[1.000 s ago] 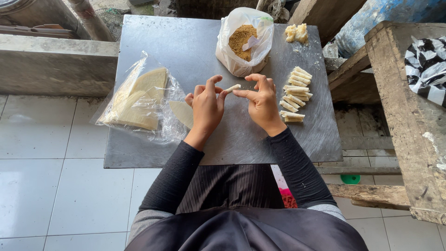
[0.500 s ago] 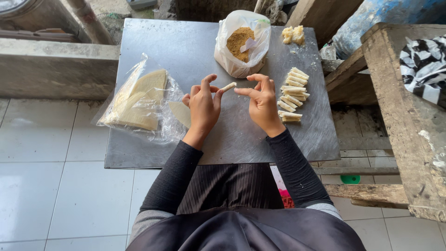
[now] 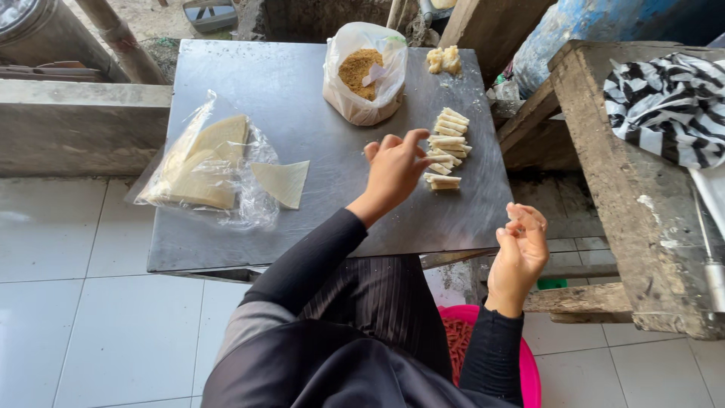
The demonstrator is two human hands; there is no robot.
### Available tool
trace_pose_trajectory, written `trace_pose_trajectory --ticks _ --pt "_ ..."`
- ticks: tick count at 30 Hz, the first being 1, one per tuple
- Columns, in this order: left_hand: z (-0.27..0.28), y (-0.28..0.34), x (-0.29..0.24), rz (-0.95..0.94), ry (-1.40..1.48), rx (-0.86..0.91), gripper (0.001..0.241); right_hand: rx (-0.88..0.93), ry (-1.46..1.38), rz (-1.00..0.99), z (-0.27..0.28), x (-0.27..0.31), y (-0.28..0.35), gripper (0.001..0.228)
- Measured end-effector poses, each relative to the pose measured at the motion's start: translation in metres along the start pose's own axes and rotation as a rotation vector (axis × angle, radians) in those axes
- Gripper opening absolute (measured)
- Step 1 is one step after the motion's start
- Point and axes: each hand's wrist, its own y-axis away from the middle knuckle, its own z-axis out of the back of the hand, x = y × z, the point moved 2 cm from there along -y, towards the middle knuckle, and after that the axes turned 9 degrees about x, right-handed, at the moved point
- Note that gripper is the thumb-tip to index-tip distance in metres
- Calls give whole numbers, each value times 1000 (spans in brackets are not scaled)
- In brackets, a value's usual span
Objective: The person places a small amount of filling from a plastic bag onto a triangular dough wrapper, then folds and rolls the dough into a cylindrical shape by hand, repeating this for multiple pieces on a metal table.
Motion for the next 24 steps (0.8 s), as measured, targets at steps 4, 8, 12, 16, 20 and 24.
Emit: trace_pose_trajectory --ticks 4,8,12,16,20,24 --pt "-31 -9 -13 -5 -15 59 39 -20 80 -14 20 2 12 43" --pt "-41 -8 -8 -9 -49 58 38 -25 86 -15 33 1 16 44" --pt "-40 -10 -2 -3 -57 51 32 -30 54 -30 37 -2 17 44" --pt "-33 -10 -3 -18 -57 132 29 -23 5 -52 38 -6 17 43" --pt "-22 -9 -8 -24 -56 195 31 -36 9 -75 41 -9 18 41" --pt "0 -9 2 -7 -71 123 26 -47 -4 -69 47 -14 19 41"
